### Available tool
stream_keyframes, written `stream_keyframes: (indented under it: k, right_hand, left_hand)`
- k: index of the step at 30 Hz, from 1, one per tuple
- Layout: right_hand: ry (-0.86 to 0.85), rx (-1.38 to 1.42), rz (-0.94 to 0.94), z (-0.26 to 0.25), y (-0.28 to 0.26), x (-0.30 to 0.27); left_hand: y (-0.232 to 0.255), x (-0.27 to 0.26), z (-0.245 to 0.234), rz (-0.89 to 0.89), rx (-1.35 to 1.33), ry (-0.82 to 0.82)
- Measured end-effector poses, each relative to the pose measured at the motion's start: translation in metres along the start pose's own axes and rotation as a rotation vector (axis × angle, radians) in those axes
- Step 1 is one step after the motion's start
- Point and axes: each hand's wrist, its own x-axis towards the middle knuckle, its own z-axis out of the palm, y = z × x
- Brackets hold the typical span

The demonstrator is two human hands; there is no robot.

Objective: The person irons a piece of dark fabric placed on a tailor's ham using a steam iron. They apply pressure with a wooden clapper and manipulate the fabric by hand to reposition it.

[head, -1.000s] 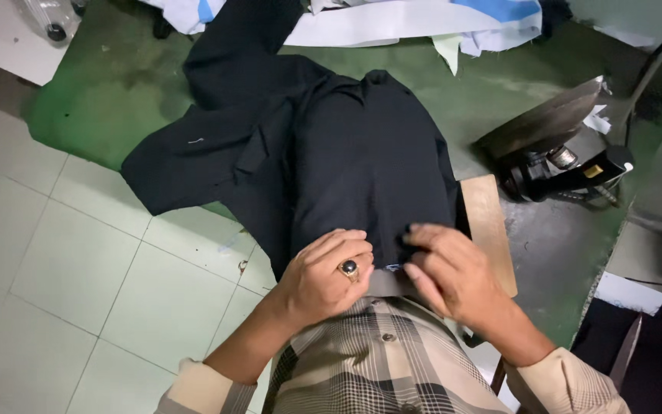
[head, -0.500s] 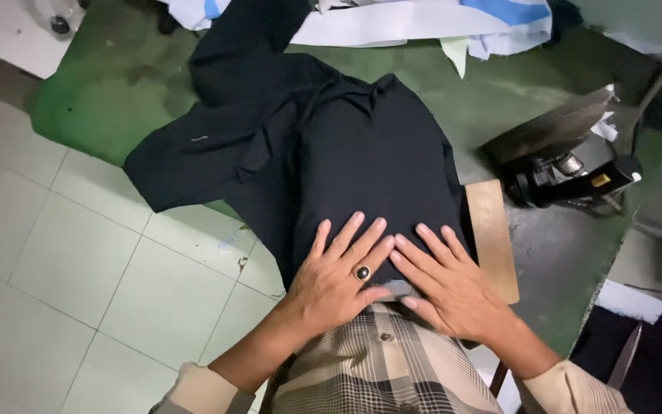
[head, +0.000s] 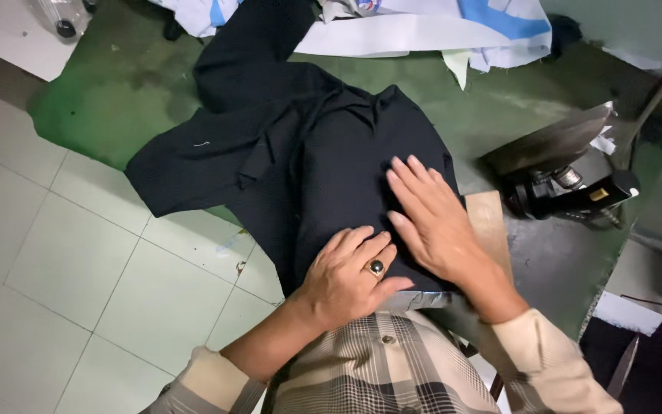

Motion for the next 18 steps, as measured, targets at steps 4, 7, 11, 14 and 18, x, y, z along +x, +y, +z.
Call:
stream_keyframes:
  k: [4, 7, 11, 14, 18]
  right_hand:
    - [-0.075, -0.086, 0.075, 0.020, 0.006, 0.003]
    - [0.010, -0.069, 0.093, 0.023, 0.020, 0.014]
    - [-0.096, -0.171, 0.123, 0.028, 0.031, 0.034]
    - [-0.217, -0.170, 0.242, 0.034, 0.032, 0.030]
    - [-0.316, -0.015, 0.492, 0.024, 0.026, 0.026]
  left_hand:
    - [-0.026, 0.033, -0.003, -0.042, -0.099, 0.033]
    - [-0.062, 0.057, 0.004, 0.012, -0.008, 0.186]
    - [-0.070, 0.070, -0.003, -0.316, 0.182, -0.354]
    - [-0.066, 0.073, -0.008, -0.481, 0.240, -0.497]
    - [-0.061, 0.079, -0.017, -0.614, 0.195, -0.555]
